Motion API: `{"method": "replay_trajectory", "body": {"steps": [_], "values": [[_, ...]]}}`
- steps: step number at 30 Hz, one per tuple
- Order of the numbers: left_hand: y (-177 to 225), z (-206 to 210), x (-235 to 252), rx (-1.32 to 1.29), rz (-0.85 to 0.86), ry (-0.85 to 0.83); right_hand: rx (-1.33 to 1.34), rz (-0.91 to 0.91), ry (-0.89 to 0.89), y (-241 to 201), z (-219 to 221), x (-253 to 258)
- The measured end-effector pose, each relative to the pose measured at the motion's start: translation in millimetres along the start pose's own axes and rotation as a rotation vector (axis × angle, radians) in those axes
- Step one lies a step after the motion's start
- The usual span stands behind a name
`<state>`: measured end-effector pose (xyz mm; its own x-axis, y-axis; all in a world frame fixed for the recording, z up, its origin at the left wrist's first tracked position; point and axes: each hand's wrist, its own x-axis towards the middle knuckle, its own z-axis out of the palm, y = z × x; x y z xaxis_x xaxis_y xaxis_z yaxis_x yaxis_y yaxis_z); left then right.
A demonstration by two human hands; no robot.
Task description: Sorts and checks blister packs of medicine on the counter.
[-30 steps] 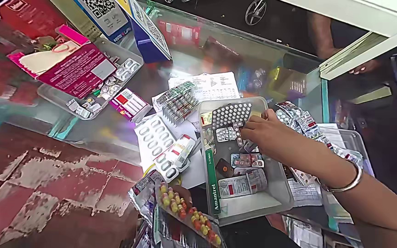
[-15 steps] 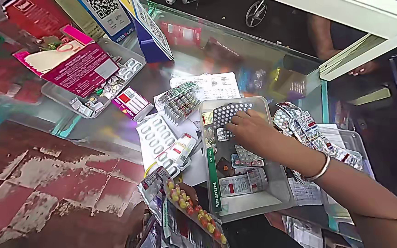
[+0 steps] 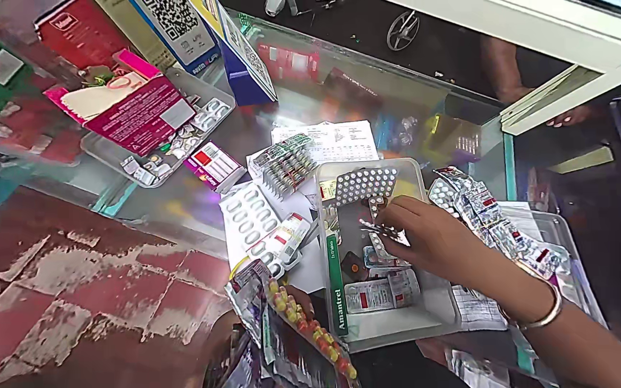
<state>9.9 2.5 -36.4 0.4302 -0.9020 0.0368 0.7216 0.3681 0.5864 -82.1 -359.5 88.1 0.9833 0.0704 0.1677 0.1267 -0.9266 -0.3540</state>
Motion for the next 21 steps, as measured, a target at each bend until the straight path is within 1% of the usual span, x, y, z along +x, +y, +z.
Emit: {"method": "replay_trajectory", "body": {"steps": [2, 3, 4, 7, 8, 10, 12, 14, 15, 16, 17, 18, 19, 20, 21], "values": [[8, 27, 10, 0.137, 0.036, 0.100, -0.040, -0.006, 0.092, -8, 2, -11], [12, 34, 13, 0.127, 0.012, 0.102, -0.047, -0.003, 0.125, -11, 3, -16], [14, 36, 17, 0.055, -0.038, 0.080, -0.057, -0.001, 0.158, -14, 5, -21], [12, 34, 31, -0.273, -0.178, -0.071, -0.074, 0.019, 0.270, -19, 9, -33], [12, 34, 33, -0.309, -0.192, -0.095, -0.072, 0.033, 0.304, -21, 10, -37], [14, 35, 30, -0.271, -0.165, -0.085, -0.076, 0.065, 0.378, -24, 13, -43], [11, 18, 24, -0.244, -0.155, -0.068, -0.094, 0.093, 0.467, -26, 19, -47], [5, -6, 19, -0.067, -0.105, -0.074, -0.111, 0.113, 0.507, -27, 22, -51], [3, -11, 20, 0.061, -0.069, -0.039, -0.119, 0.112, 0.518, -27, 22, -54], [4, -11, 31, 0.162, -0.050, -0.074, -0.124, 0.106, 0.543, -26, 22, -57], [12, 2, 49, 0.192, -0.061, -0.138, -0.121, 0.111, 0.580, -25, 22, -61], [21, 19, 70, 0.112, -0.119, -0.261, -0.115, 0.129, 0.616, -25, 20, -66], [31, 40, 88, 0.039, -0.209, -0.309, -0.111, 0.160, 0.649, -25, 18, -74], [39, 61, 101, -0.008, -0.306, -0.277, -0.103, 0.191, 0.688, -25, 15, -82], [45, 80, 113, 0.009, -0.393, -0.176, -0.106, 0.221, 0.737, -22, 12, -88]]}}
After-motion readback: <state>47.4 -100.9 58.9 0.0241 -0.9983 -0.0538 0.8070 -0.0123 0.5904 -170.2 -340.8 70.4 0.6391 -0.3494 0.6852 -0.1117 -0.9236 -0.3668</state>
